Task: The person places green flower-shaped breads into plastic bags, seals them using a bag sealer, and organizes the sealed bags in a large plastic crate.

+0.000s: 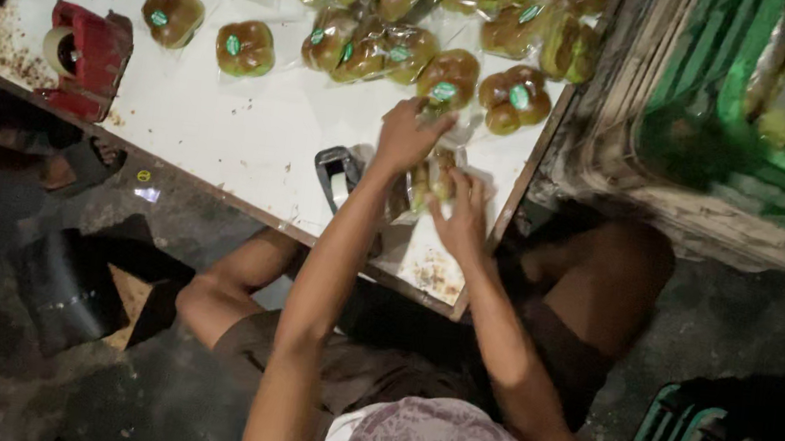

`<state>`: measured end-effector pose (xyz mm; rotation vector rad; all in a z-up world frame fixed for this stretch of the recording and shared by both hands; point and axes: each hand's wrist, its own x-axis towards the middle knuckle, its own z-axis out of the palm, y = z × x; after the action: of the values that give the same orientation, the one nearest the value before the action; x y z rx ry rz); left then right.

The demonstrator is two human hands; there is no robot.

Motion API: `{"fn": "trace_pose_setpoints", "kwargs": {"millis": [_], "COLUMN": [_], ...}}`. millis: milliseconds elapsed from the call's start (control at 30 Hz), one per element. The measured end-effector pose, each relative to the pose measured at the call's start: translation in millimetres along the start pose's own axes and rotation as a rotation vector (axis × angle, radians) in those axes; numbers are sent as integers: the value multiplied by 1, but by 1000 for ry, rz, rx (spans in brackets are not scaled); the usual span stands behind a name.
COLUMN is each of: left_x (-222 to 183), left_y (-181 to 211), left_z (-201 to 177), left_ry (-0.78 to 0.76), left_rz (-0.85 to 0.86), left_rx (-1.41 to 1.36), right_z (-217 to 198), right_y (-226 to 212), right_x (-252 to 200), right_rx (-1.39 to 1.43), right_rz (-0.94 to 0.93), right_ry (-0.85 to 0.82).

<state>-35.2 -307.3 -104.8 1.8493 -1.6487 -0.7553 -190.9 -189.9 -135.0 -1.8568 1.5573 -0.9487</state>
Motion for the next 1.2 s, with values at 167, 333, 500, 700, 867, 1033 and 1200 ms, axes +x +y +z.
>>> {"fn": "trace_pose_setpoints", "kwargs": {"millis": [167, 333, 500, 700, 867, 1033, 1200], "left_x": [81, 92, -6, -229, -315, -323, -309], "left_y": [10, 3, 14, 8, -11, -24, -47], "left_z": [72, 63, -15, -91, -67, -73, -83], "left_ry": [-109, -14, 72, -210, -387, -454, -711], "left_rz": [-433, -352, 16, -192, -394, -166, -194], "left_rx": [387, 186, 93, -580, -1461, -1001, -1562], "right_z": [8, 11, -16, -51, -48, -70, -98], "right_y": [13, 40, 31, -41, -85, -118, -105], "right_x": [-5, 5, 15, -23, -45, -47, -51], "right_rx": [-7, 109, 763, 824, 835, 149, 1180], "right_rz": [-2, 121, 58, 353, -37, -271, 3], "right_ry": [-4, 1, 152, -478, -692, -620, -888]}}
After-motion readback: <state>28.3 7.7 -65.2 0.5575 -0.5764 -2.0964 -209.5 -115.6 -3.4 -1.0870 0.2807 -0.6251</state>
